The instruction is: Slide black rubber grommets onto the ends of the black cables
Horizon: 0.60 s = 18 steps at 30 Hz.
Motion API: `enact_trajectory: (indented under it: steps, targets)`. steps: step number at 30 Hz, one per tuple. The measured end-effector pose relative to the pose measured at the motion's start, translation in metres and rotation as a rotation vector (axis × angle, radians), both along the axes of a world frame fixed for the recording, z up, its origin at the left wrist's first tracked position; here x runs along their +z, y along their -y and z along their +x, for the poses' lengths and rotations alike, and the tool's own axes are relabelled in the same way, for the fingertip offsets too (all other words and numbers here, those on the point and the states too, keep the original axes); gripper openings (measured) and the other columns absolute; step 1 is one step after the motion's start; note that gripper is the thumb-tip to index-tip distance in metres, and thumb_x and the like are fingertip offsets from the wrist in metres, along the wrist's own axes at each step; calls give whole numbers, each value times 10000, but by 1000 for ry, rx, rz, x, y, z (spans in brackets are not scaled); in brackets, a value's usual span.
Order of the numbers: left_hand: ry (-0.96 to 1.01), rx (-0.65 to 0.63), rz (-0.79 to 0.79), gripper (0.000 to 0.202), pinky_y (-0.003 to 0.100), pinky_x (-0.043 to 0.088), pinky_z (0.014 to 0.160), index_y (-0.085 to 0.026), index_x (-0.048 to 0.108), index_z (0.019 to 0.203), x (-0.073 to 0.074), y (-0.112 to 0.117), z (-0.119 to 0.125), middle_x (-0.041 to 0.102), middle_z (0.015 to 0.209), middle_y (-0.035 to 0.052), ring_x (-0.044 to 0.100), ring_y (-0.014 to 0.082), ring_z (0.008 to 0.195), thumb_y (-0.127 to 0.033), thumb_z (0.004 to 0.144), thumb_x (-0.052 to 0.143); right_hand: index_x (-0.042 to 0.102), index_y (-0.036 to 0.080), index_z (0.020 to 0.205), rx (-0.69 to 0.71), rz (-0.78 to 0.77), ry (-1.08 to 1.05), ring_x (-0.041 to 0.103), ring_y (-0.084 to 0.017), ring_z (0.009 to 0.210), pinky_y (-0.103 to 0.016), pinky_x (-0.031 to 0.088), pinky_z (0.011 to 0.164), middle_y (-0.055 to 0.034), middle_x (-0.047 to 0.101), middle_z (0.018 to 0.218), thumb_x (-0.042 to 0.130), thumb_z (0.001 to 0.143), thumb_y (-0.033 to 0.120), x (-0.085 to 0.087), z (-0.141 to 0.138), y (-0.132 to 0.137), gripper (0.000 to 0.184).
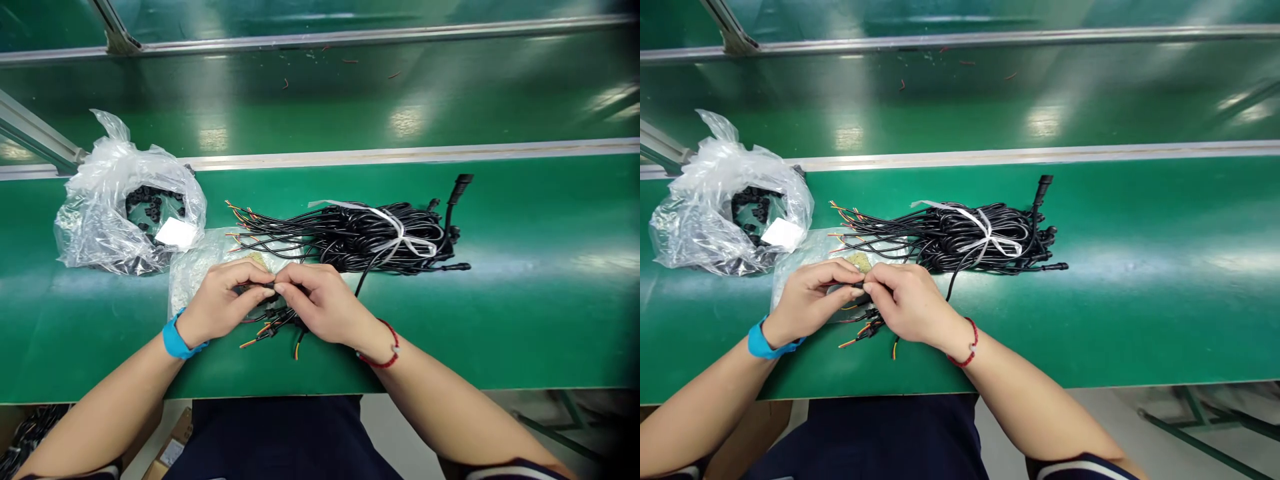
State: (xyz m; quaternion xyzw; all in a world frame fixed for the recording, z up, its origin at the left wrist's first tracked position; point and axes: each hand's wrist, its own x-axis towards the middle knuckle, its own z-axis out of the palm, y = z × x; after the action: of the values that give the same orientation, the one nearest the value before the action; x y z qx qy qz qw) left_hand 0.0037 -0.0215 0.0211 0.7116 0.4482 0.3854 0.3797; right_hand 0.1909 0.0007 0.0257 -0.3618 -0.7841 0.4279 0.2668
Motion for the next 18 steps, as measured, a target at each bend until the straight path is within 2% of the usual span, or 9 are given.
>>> enact_trajectory:
  steps: [3,8,12,14,18]
  targets:
    - [-96,22,21,79,255,496,700,-179,664,881,-3,0,0,696,841,32,637,137,775,-137,822,630,549,176,724,-37,28,70,442,-74,566,-197,314,562,47,499,605,480,897,157,-3,-2,-1,187]
    - [-8,41,-127,235,241,503,677,-197,576,1045,1,2,-7,652,907,30,620,136,803,-231,825,650,597,178,833,-31,221,71,528,-88,628,-199,371,607,14,614,703,485,929,210,-6,1,-2,151]
    - [-82,20,-98,66,220,464,627,-183,614,897,7,4,-10,646,795,5,588,109,705,-236,858,609,615,162,854,1,355,88,552,-96,628,-208,381,611,0,645,708,488,936,222,-6,4,-2,162]
    - [-114,0,-39,51,225,457,637,-177,626,883,8,5,-10,656,791,7,592,110,708,-219,855,612,615,162,841,20,350,95,543,-95,595,-208,374,591,5,636,674,471,946,231,-5,5,-2,191]
    - [-135,-60,58,31,228,452,650,-163,624,874,7,5,-9,661,802,21,600,116,725,-175,846,617,598,176,809,97,204,91,542,-81,563,-193,363,569,25,619,636,449,954,238,-3,6,-3,217]
